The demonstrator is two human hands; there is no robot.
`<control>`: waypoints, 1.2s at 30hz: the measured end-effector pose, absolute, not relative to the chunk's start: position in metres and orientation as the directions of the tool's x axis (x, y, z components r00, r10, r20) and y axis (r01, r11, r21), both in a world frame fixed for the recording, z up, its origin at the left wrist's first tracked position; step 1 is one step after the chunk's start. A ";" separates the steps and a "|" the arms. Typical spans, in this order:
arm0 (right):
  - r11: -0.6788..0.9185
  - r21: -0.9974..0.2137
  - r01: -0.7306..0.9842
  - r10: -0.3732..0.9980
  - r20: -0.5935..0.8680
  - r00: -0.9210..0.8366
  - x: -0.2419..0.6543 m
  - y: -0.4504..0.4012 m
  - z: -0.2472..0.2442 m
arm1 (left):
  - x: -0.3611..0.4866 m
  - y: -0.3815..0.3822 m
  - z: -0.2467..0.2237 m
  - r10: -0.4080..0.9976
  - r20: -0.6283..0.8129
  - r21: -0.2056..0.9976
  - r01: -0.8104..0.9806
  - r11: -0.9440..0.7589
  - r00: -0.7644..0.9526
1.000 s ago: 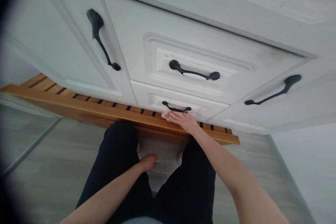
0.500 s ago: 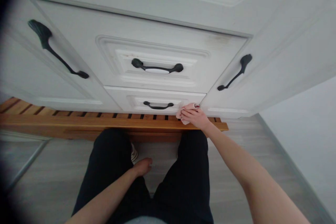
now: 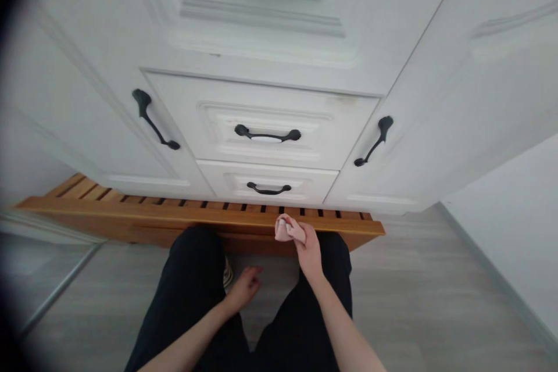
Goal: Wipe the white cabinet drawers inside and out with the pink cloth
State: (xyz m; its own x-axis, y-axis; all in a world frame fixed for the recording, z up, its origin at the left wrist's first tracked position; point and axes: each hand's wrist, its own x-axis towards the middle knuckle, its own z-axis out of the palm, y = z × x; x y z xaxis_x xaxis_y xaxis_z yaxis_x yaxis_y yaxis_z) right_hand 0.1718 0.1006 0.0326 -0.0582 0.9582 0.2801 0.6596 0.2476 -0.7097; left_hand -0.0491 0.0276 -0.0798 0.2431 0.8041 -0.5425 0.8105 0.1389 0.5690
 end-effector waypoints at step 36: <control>-0.154 -0.933 0.326 0.973 -0.085 0.215 0.086 -0.015 0.060 | -0.022 -0.003 0.061 0.983 0.005 0.969 0.245 0.042 -0.185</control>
